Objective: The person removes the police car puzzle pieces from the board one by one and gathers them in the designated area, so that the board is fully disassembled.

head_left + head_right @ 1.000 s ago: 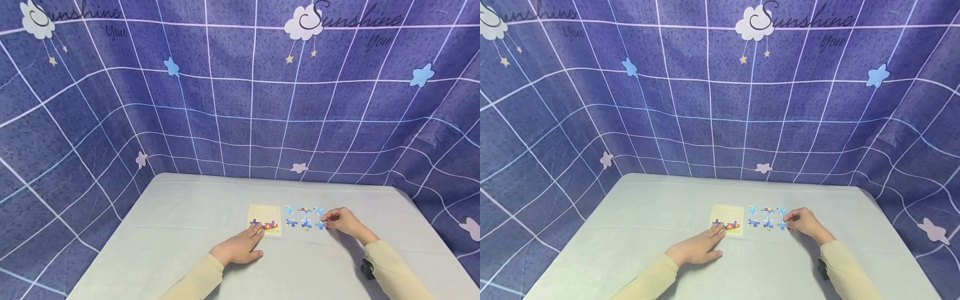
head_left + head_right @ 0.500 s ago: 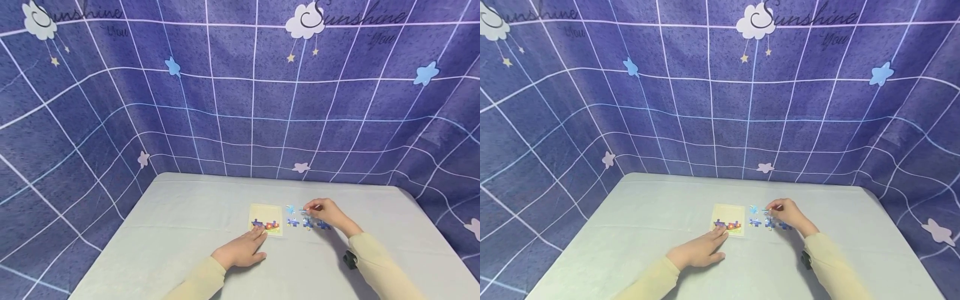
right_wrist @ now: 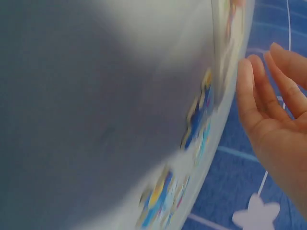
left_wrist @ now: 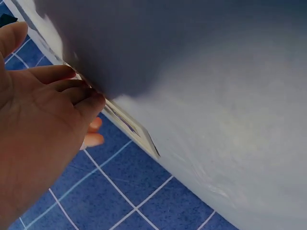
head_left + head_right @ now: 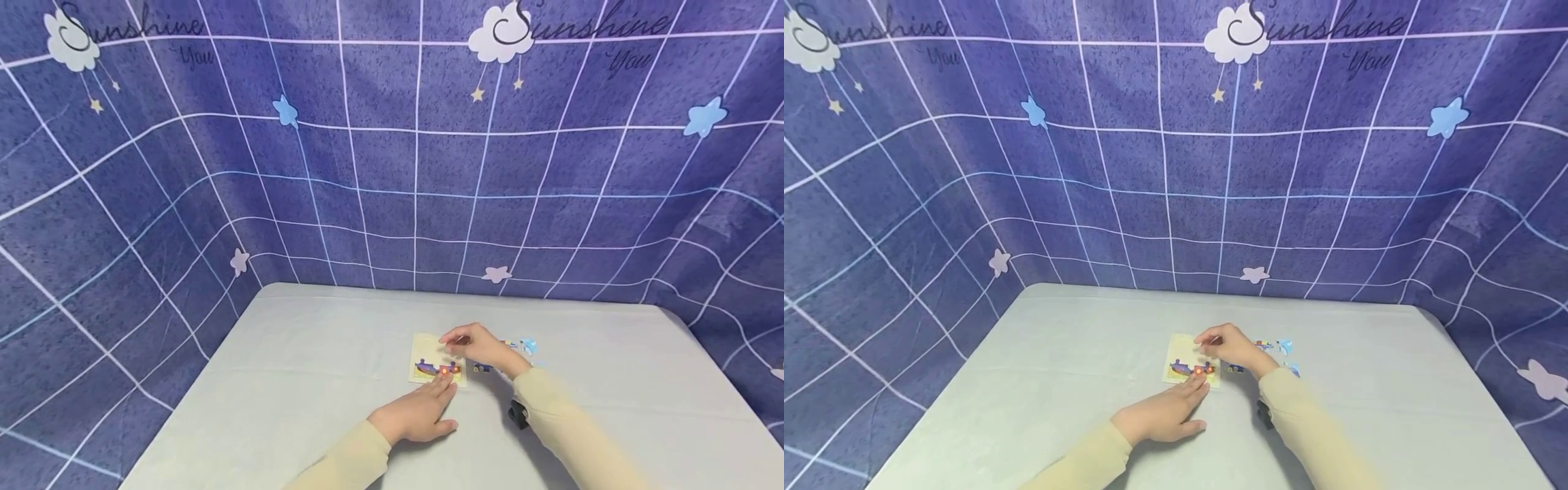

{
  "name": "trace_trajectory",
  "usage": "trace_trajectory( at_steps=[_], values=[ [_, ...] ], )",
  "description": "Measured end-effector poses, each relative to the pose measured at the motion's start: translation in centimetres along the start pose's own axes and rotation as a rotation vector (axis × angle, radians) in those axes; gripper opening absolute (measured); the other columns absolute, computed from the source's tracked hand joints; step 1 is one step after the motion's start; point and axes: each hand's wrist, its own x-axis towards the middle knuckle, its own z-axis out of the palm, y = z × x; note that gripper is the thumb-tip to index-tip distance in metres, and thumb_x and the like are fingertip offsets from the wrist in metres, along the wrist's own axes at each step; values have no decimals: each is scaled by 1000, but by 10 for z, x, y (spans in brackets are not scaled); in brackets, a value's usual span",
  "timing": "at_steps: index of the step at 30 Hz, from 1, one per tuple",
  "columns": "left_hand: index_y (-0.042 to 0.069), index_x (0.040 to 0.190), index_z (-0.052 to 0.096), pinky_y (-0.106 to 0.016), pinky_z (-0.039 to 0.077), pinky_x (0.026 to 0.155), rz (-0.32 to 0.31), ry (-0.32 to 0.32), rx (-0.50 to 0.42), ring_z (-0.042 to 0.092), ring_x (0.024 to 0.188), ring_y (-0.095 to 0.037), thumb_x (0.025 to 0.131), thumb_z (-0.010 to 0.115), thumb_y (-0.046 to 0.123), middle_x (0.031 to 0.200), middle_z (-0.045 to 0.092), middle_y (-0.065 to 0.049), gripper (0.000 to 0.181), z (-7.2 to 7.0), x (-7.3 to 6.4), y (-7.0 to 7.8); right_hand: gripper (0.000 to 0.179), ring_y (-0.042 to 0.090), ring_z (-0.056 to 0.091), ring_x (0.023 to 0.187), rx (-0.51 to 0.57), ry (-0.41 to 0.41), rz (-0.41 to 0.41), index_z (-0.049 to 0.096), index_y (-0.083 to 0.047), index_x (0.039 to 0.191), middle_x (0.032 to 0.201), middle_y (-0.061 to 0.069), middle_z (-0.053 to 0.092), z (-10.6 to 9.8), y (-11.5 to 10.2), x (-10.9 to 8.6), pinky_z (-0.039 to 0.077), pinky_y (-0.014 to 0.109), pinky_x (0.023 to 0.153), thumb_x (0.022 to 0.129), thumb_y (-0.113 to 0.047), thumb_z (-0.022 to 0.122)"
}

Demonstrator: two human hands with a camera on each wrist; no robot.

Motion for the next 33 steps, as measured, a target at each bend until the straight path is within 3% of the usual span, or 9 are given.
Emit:
trace_trajectory(
  at_steps=[7,14,21,28,33],
  values=[
    [2,150,30,-32,21,117,3,2,-1,18,146,-22,99,49,44,158,21,-14,69,-1,3,2,24,17,64,81,33,-78,41,67,6,111,95,15,71,15,-8,10,53,23,73,88,1,61],
    [1,150,30,-32,21,117,13,-2,-11,17,146,-23,99,49,41,157,23,-15,67,0,2,0,25,13,59,69,38,-120,60,67,9,107,88,17,68,23,-17,13,48,19,59,84,2,63],
    [1,150,29,-33,21,117,18,5,9,16,146,-25,99,50,39,158,21,-15,67,1,2,-2,20,12,51,61,54,-137,86,68,8,104,80,13,63,28,-17,16,40,17,49,86,0,63],
    [0,148,32,-33,23,117,30,31,40,19,145,-25,98,51,40,157,24,-16,67,0,1,-2,20,12,55,63,86,-114,83,67,6,101,82,10,66,31,-14,19,45,21,51,82,0,64],
    [-1,149,31,-34,22,117,37,12,20,18,146,-26,98,52,38,157,22,-17,67,3,1,-3,16,10,57,67,74,-91,87,68,2,98,85,8,69,35,-10,19,49,21,58,82,2,65]
  ],
)
